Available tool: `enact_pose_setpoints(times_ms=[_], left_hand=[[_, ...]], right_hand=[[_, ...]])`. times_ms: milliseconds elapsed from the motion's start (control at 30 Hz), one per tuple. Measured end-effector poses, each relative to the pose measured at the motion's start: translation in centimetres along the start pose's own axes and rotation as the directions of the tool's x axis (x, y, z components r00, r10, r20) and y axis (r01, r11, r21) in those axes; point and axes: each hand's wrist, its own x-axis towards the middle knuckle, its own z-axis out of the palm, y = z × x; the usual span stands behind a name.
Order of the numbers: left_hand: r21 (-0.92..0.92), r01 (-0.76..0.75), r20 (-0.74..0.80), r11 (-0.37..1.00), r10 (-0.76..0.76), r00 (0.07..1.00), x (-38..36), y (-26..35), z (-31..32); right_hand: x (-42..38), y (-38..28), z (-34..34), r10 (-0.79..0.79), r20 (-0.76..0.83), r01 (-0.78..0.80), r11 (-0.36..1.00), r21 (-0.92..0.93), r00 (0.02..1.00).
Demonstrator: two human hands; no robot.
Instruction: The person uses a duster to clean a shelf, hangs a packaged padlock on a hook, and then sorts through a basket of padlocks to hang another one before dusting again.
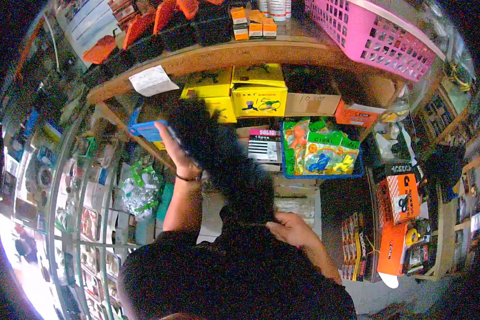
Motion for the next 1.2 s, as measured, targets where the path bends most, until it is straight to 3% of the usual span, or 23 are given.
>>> enact_pose_setpoints(times_ms=[33,100,133,167,233,267,300,333,367,433,500,533,567,600,633,700,733,833,867,967,1033,1133,1200], left_hand=[[-0.096,0.105,0.385,0.99,-0.061,0.921,1.3,-0.9,-4.7],[-0.199,0.302,0.647,0.932,-0.107,0.755,1.8,-0.7,-3.3],[-0.164,0.133,0.296,0.977,-0.08,0.952,1.1,-0.6,-1.9],[-0.062,-0.014,-0.099,0.998,0.008,0.995,0.1,-0.2,0.6],[-0.018,-0.011,-0.159,1.0,0.008,0.987,0.8,-0.6,-0.9],[-0.149,0.166,0.246,0.975,-0.126,0.961,1.9,-1.0,-3.2],[-0.192,0.376,0.624,0.907,-0.183,0.759,2.3,-0.9,-3.7],[-0.195,0.334,0.575,0.922,-0.168,0.801,1.9,-1.0,-4.2],[-0.054,0.035,0.25,0.998,-0.021,0.968,0.8,-1.0,-2.9],[0.031,-0.031,-0.164,0.999,0.036,0.986,-0.3,-0.5,1.3],[-0.002,0.013,-0.112,1.0,-0.014,0.994,0.9,-0.8,-1.8],[-0.08,0.153,0.264,0.985,-0.127,0.956,2.2,-1.0,-4.7],[-0.1,0.307,0.61,0.946,-0.186,0.77,3.0,-1.1,-6.0],[-0.092,0.192,0.529,0.977,-0.115,0.841,1.3,-1.0,-4.1],[0.074,-0.068,-0.022,0.995,0.07,0.997,-0.3,-0.2,0.1],[-0.11,0.195,0.337,0.975,-0.148,0.93,-0.5,0.9,-1.1],[0.051,0.017,0.04,0.999,-0.019,0.999,-0.6,0.0,-1.1],[0.053,0.039,0.0,0.998,-0.039,0.999,-1.2,0.4,-0.7],[0.365,-0.03,-0.154,0.93,0.093,0.984,-0.4,0.2,-3.7],[-0.076,0.323,0.274,0.943,-0.292,0.916,-1.4,0.7,-8.9],[0.167,0.314,0.01,0.935,-0.32,0.947,-3.6,0.4,-8.9],[0.111,0.454,-0.219,0.884,-0.424,0.879,-6.6,-0.4,-12.4],[0.187,0.446,-0.206,0.875,-0.409,0.889,-9.4,-0.8,-13.2]], right_hand=[[0.0,0.0,0.1,-0.057,0.088,0.063,0.996,-0.066,0.994],[0.1,0.3,0.2,-0.108,0.171,0.13,0.984,-0.125,0.979],[0.2,0.5,0.0,-0.082,0.056,0.084,0.996,-0.026,0.995],[0.3,0.7,-0.1,-0.042,-0.054,0.046,0.996,0.076,0.998],[0.3,0.8,0.0,-0.017,0.009,0.016,0.999,0.036,1.0],[0.3,0.8,0.3,-0.114,0.111,0.12,0.992,-0.046,0.987],[0.3,0.8,0.5,-0.204,0.216,0.232,0.966,-0.115,0.955],[0.4,0.7,0.5,-0.208,0.212,0.236,0.965,-0.113,0.955],[0.4,0.5,0.2,-0.147,0.125,0.155,0.987,-0.053,0.981],[0.3,-0.2,-0.3,0.005,-0.032,-0.002,0.996,0.087,0.999],[0.0,-0.8,-0.1,0.05,0.012,-0.05,0.998,-0.04,0.999],[0.1,-0.3,-0.2,0.069,0.106,-0.066,0.997,-0.025,0.992],[0.2,-0.1,-0.3,0.082,0.198,-0.081,0.997,-0.014,0.977],[0.2,-0.9,-0.6,-0.017,0.133,0.01,0.999,0.053,0.991],[0.3,-1.2,-0.6,-0.021,0.134,0.015,0.999,0.045,0.991],[0.4,-1.5,-0.4,-0.049,-0.042,0.053,0.995,0.084,0.998],[0.4,-1.9,-0.3,-0.037,0.069,0.027,0.991,0.134,0.997],[0.5,-3.6,0.1,-0.056,0.243,-0.036,0.933,0.359,0.968],[0.9,-4.1,0.0,-0.06,0.237,-0.03,0.933,0.358,0.97],[2.6,-5.6,-0.4,-0.042,0.267,-0.095,0.873,0.479,0.963],[4.2,-6.5,-0.4,-0.049,0.152,-0.035,0.86,0.509,0.987],[6.9,-8.2,-1.1,-0.091,0.14,0.015,0.884,0.467,0.986],[8.9,-9.4,-1.3,-0.121,0.108,0.065,0.905,0.42,0.987]])
